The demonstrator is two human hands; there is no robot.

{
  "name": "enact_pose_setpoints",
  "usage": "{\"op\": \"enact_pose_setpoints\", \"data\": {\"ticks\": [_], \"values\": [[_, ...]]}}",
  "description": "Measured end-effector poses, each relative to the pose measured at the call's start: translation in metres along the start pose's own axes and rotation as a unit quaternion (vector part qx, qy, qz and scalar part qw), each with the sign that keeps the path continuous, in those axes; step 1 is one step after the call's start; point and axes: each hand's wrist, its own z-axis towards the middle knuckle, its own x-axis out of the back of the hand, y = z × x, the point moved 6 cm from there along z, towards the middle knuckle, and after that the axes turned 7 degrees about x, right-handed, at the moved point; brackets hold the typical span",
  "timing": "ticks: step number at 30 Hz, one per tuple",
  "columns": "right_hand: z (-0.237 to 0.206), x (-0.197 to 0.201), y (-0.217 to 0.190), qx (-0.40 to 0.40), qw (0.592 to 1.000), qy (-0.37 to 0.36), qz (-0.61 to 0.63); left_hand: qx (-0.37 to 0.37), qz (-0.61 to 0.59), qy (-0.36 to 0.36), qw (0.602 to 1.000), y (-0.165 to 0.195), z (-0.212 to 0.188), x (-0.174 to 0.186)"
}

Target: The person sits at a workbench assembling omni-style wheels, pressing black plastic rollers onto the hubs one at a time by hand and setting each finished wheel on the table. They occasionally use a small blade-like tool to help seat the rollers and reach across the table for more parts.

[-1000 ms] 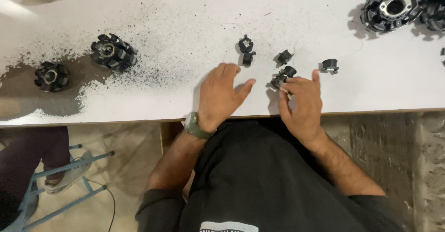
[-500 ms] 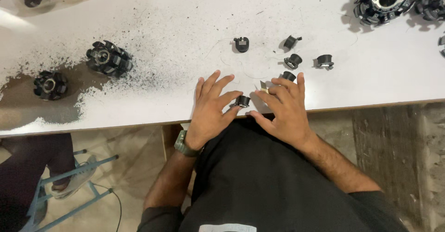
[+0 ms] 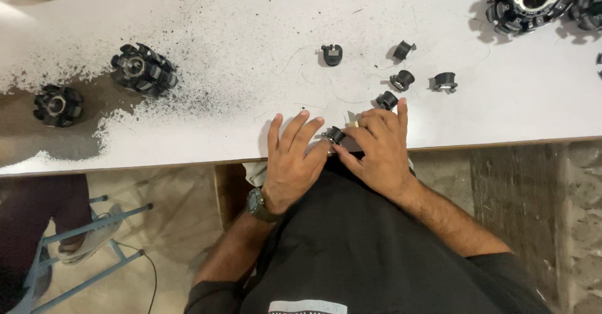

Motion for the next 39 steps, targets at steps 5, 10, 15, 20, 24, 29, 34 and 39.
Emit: {"op": "enact_pose_setpoints", "data": {"ticks": [5, 10, 15, 20, 24, 29, 34, 39], "values": [[-0.014, 0.009, -0.003, 0.047, 0.996, 0.067, 0.042, 0.063, -0.041, 0.02, 0.997, -0.003, -0.004, -0.002], [-0.023, -0.002, -0.005, 0.075, 0.987, 0.059, 0.128, 0.089, -0.064, 0.032, 0.993, -0.003, -0.007, -0.004], [-0.019, -0.008, -0.005, 0.07, 0.99, 0.043, 0.118, 0.095, -0.075, 0.032, 0.992, -0.004, -0.007, -0.004], [-0.016, -0.008, -0.007, 0.075, 0.991, 0.037, 0.106, 0.099, -0.086, 0.041, 0.99, -0.005, -0.01, -0.005], [-0.015, -0.011, -0.007, 0.077, 0.989, 0.034, 0.119, 0.075, -0.091, 0.054, 0.992, -0.007, -0.011, -0.006], [-0.015, -0.012, -0.006, 0.077, 0.989, 0.04, 0.122, 0.021, -0.046, 0.059, 0.997, 0.001, -0.008, -0.007], [-0.016, -0.011, -0.007, 0.078, 0.988, 0.037, 0.126, 0.064, -0.074, 0.069, 0.993, 0.002, -0.005, -0.001], [-0.017, -0.013, -0.007, 0.081, 0.988, 0.046, 0.126, 0.133, -0.09, 0.01, 0.987, -0.007, -0.002, -0.007]]}}
